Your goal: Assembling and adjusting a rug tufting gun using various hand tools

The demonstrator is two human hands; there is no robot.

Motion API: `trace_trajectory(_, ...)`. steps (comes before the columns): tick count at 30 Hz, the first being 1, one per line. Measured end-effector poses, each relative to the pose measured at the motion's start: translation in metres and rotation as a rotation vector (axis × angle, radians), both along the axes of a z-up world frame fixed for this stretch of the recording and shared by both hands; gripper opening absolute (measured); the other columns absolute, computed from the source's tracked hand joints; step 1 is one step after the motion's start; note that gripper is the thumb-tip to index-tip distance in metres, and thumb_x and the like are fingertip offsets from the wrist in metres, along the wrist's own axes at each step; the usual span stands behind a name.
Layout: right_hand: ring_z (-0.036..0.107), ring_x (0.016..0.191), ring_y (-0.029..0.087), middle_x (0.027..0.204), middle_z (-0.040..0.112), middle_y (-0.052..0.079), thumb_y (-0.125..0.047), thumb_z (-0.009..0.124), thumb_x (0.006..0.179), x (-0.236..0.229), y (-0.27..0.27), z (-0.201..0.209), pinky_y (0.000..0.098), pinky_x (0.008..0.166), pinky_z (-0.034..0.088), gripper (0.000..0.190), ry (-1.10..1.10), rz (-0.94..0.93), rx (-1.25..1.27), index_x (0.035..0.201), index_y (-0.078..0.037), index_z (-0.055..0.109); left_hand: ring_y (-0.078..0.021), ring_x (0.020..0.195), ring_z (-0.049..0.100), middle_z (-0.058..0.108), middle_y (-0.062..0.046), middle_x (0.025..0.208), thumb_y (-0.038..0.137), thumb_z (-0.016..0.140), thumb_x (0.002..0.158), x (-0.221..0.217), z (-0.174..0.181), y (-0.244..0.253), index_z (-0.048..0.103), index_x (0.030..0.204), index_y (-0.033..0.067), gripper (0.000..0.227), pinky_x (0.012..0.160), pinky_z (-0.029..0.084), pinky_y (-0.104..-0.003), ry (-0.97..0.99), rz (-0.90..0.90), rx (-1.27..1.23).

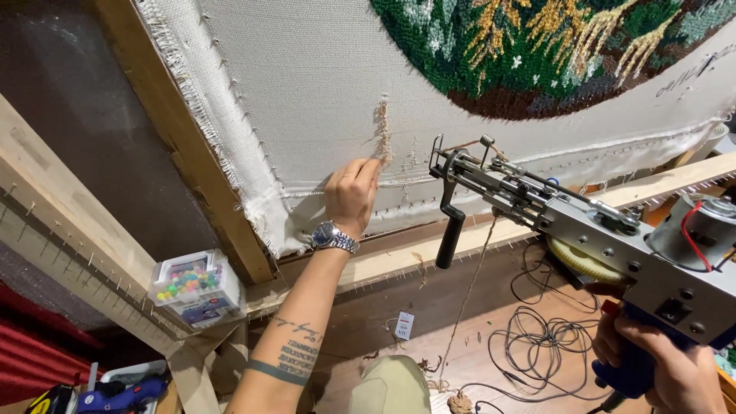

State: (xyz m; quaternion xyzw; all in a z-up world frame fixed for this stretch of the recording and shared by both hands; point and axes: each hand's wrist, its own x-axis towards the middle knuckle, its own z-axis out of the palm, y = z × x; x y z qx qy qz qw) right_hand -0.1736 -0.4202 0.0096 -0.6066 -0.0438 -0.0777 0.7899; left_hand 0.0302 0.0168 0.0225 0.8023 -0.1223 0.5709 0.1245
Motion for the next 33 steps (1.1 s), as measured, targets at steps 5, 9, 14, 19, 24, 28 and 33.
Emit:
trace_trajectory(5,0.035,0.053,0.033,0.073,0.040,0.022,-0.007,0.052,0.095,0.000,0.001,0.006,0.0440,0.050,0.027,0.041,-0.032,0.040,-0.015,0.128,0.017,0.062,-0.0194,0.084,0.074,0.078,-0.010,0.107,0.029,0.072,0.101,0.003,0.006,-0.002,0.074,0.121,0.0087,0.028,0.071,0.063,-0.029,-0.028,-0.048,0.091)
trace_trajectory(9,0.036,0.055,0.033,0.070,0.039,0.022,-0.008,0.052,0.098,0.007,-0.013,-0.012,0.0438,0.052,0.027,0.037,-0.009,0.077,0.036,0.126,0.014,0.062,-0.0155,0.079,0.074,0.080,-0.005,0.104,0.027,0.081,0.097,0.021,0.006,0.000,0.076,0.121,0.0137,0.028,0.066,0.060,-0.028,-0.133,0.043,0.217)
trace_trajectory(14,0.036,0.052,0.032,0.066,0.040,0.023,-0.008,0.052,0.093,-0.001,-0.001,0.010,0.0436,0.049,0.027,0.050,0.013,0.053,-0.053,0.135,0.018,0.059,-0.0188,0.080,0.075,0.079,-0.010,0.096,0.011,0.075,0.101,-0.001,0.018,-0.004,0.077,0.109,0.0075,0.009,0.059,0.061,-0.023,-0.074,-0.053,0.336)
trace_trajectory(19,0.031,0.056,0.036,0.072,0.034,0.025,-0.005,0.046,0.100,0.003,-0.009,-0.003,0.0485,0.056,0.024,0.034,0.100,-0.011,0.010,0.123,0.019,0.056,-0.0205,0.078,0.078,0.079,-0.016,0.094,0.009,0.072,0.103,-0.003,0.023,-0.005,0.076,0.108,-0.0028,0.013,0.058,0.066,-0.019,-0.065,-0.249,0.377)
trace_trajectory(24,0.035,0.054,0.030,0.066,0.037,0.020,-0.008,0.051,0.092,-0.002,0.003,0.016,0.0421,0.049,0.025,0.052,0.011,0.051,-0.055,0.135,0.020,0.059,-0.0221,0.079,0.075,0.073,-0.018,0.110,0.006,0.075,0.100,0.027,0.031,0.011,0.071,0.128,-0.0016,0.029,0.067,0.070,-0.026,-0.098,-0.098,0.290)
trace_trajectory(28,0.032,0.051,0.031,0.065,0.033,0.019,-0.010,0.052,0.095,-0.004,0.003,0.015,0.0421,0.050,0.023,0.045,0.039,0.032,-0.033,0.128,0.018,0.060,-0.0263,0.087,0.075,0.075,-0.016,0.104,-0.002,0.079,0.092,0.015,0.040,0.001,0.076,0.112,-0.0001,0.020,0.066,0.067,-0.027,-0.074,-0.072,0.284)
trace_trajectory(33,0.036,0.050,0.030,0.063,0.039,0.021,-0.009,0.053,0.091,-0.002,-0.003,0.013,0.0423,0.047,0.027,0.051,0.030,0.061,-0.084,0.134,0.017,0.060,-0.0054,0.055,0.057,0.071,-0.007,0.087,0.010,0.063,0.109,0.004,0.038,-0.007,0.074,0.106,0.0012,0.014,0.040,0.048,-0.015,-0.079,-0.288,0.326)
